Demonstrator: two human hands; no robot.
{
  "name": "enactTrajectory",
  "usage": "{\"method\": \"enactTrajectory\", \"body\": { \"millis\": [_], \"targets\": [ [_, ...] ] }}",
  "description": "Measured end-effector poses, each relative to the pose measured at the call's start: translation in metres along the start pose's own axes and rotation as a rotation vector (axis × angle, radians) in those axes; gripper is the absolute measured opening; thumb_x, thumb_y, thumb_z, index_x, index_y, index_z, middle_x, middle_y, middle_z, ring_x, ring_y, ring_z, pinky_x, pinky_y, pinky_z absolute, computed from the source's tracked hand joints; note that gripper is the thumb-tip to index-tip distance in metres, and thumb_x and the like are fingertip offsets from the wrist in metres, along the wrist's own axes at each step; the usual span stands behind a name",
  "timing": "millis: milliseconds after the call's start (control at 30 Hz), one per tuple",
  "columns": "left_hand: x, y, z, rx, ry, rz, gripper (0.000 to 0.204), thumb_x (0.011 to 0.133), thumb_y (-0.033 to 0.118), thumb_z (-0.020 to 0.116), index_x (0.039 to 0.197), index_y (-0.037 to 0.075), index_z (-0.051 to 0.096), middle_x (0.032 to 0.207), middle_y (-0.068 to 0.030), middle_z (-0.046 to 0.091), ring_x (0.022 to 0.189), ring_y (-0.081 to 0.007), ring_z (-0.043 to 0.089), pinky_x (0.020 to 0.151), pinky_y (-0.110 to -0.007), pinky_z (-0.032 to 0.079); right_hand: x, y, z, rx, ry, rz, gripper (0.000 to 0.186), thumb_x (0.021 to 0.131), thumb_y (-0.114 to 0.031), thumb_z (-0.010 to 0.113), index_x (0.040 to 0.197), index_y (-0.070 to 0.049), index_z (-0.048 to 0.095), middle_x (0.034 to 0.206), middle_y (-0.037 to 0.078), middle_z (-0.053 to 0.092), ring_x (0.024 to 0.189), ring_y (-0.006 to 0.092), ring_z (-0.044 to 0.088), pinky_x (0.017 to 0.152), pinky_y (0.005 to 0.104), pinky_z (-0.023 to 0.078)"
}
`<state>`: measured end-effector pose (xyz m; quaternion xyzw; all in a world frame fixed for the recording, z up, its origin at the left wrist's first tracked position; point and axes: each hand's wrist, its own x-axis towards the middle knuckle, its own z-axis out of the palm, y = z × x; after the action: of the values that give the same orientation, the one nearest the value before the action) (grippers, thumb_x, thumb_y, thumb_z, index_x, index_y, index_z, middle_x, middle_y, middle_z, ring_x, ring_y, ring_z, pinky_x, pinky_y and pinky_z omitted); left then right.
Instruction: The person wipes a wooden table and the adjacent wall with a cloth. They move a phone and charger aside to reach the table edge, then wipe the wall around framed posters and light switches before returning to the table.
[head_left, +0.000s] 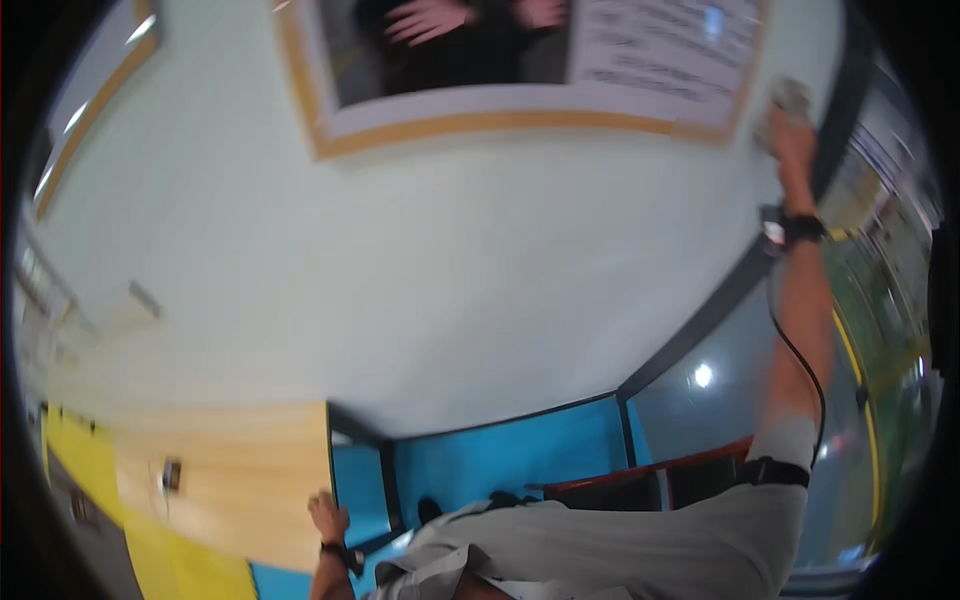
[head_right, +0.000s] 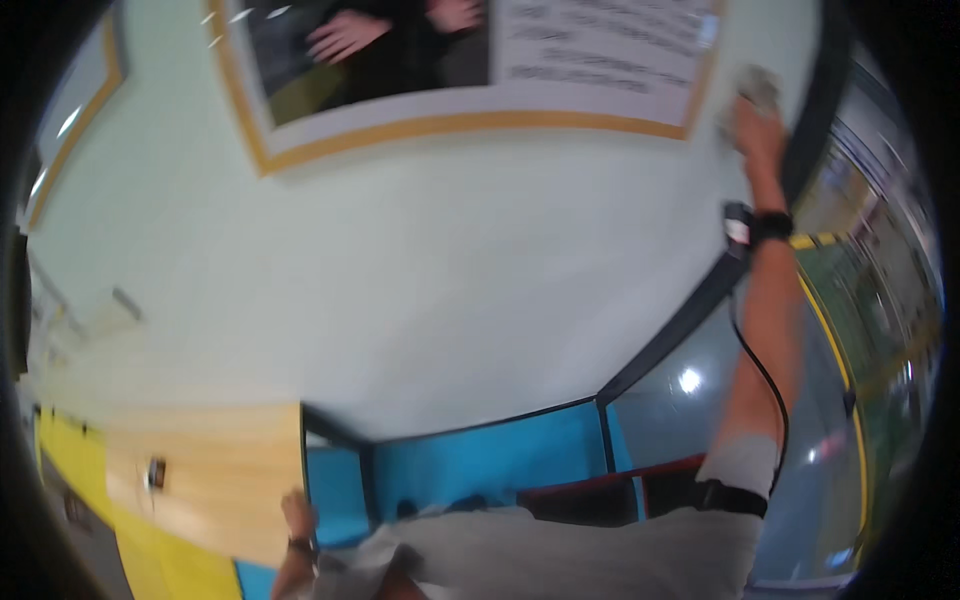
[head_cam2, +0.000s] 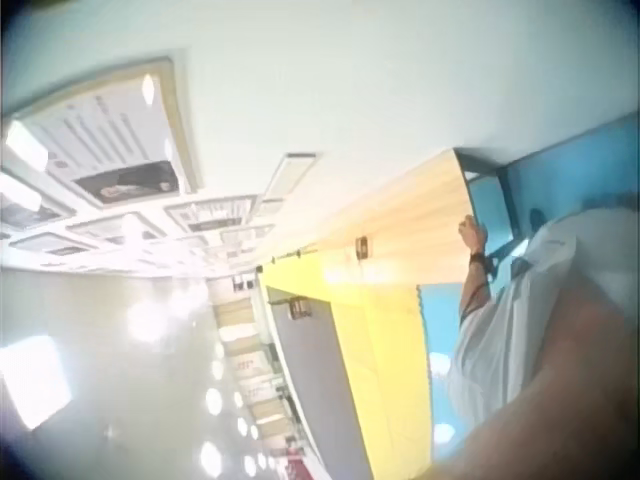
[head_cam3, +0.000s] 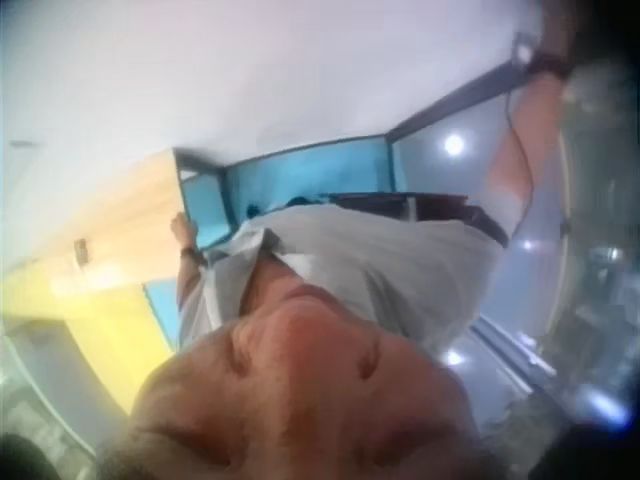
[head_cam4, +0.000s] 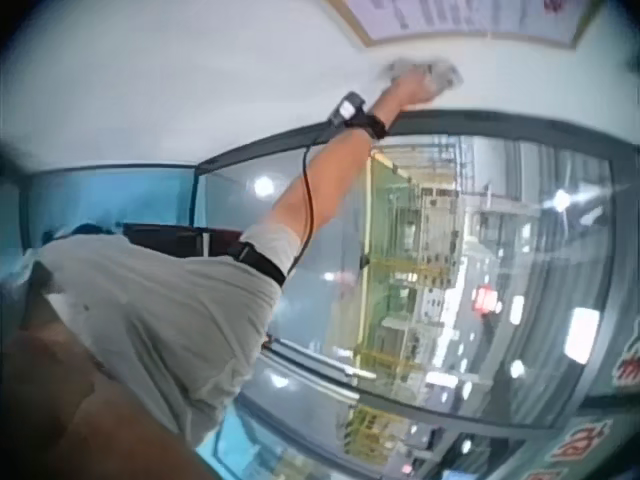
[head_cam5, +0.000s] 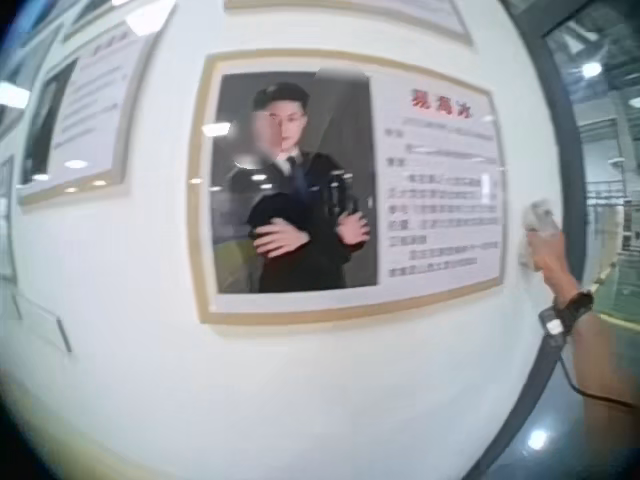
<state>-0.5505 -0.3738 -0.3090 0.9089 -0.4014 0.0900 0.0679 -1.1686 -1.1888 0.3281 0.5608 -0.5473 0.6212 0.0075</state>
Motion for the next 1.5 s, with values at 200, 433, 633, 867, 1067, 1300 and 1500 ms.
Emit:
{"method": "enactTrajectory", "body": {
  "millis": [200, 433, 633, 867, 1067, 1300, 1500],
  "targets": [
    [0.034, 0.053, -0.052, -0.188, -0.215, -0.204, 0.06, 0.074, 0.021, 0.085, 0.125, 0.008, 0.056, 0.12, -0.0273, 0.059, 0.118, -0.0492, 0.054, 0.1, -0.056, 0.048, 0.012, 0.212, -0.018, 0.374, -0.128, 0.435, 0.041, 0.098, -0.026, 0.075, 0.13, -0.005, 0.065, 0.115, 0.005, 0.069, 0.09, 0.0191, 0.07, 0.073, 0.0366, 0.06],
    [0.04, 0.076, -0.063, -0.124, -0.228, -0.238, 0.061, 0.07, 0.019, 0.086, 0.121, 0.009, 0.054, 0.116, -0.0265, 0.058, 0.107, -0.0498, 0.058, 0.087, -0.054, 0.055, -0.146, 0.346, 0.023, 0.332, -0.306, 0.721, 0.037, 0.094, -0.023, 0.079, 0.12, 0.0, 0.069, 0.106, 0.006, 0.073, 0.085, 0.0166, 0.07, 0.077, 0.0339, 0.06],
    [0.032, 0.067, -0.073, -0.095, -0.329, -0.314, 0.069, 0.072, 0.025, 0.088, 0.13, 0.01, 0.053, 0.125, -0.0253, 0.056, 0.112, -0.0483, 0.056, 0.094, -0.053, 0.052, -0.338, 0.297, 0.083, 0.488, -0.502, 0.758, 0.038, 0.096, -0.021, 0.076, 0.129, -0.005, 0.066, 0.112, 0.007, 0.073, 0.089, 0.0185, 0.071, 0.077, 0.0328, 0.059],
    [0.029, 0.07, -0.079, -0.17, -0.236, -0.231, 0.068, 0.071, 0.021, 0.087, 0.13, 0.011, 0.055, 0.122, -0.0214, 0.057, 0.109, -0.0451, 0.055, 0.094, -0.052, 0.051, -0.488, 0.173, 0.122, 0.563, -0.65, 0.779, 0.019, 0.098, -0.014, 0.072, 0.114, -0.006, 0.066, 0.105, 0.006, 0.072, 0.083, 0.0171, 0.07, 0.071, 0.0315, 0.058],
    [0.003, 0.042, -0.096, -0.377, -0.106, -0.136, 0.062, 0.069, 0.013, 0.086, 0.126, 0.009, 0.061, 0.129, -0.0191, 0.057, 0.12, -0.0417, 0.054, 0.103, -0.05, 0.048, -0.585, 0.048, 0.164, 0.561, -0.817, 0.807, 0.015, 0.099, -0.012, 0.069, 0.111, -0.004, 0.066, 0.1, 0.006, 0.072, 0.082, 0.0171, 0.071, 0.07, 0.0319, 0.059],
    [-0.069, -0.012, -0.11, -0.442, -0.212, -0.274, 0.064, 0.076, 0.012, 0.085, 0.136, 0.007, 0.061, 0.149, -0.0211, 0.05, 0.144, -0.0441, 0.042, 0.118, -0.05, 0.041, -0.68, -0.081, 0.193, 0.515, -1.093, 0.749, 0.016, 0.099, -0.014, 0.069, 0.109, -0.001, 0.066, 0.103, 0.007, 0.072, 0.084, 0.0175, 0.071, 0.072, 0.0324, 0.06],
    [-0.103, -0.055, -0.104, -0.454, -0.222, -0.42, 0.066, 0.076, 0.012, 0.086, 0.136, 0.006, 0.06, 0.149, -0.0215, 0.05, 0.144, -0.0437, 0.043, 0.116, -0.05, 0.042, -0.768, -0.145, 0.263, 0.518, -1.264, 0.678, 0.016, 0.099, -0.014, 0.07, 0.109, -0.001, 0.066, 0.102, 0.007, 0.072, 0.083, 0.0179, 0.071, 0.073, 0.0329, 0.06]
  ]
}}
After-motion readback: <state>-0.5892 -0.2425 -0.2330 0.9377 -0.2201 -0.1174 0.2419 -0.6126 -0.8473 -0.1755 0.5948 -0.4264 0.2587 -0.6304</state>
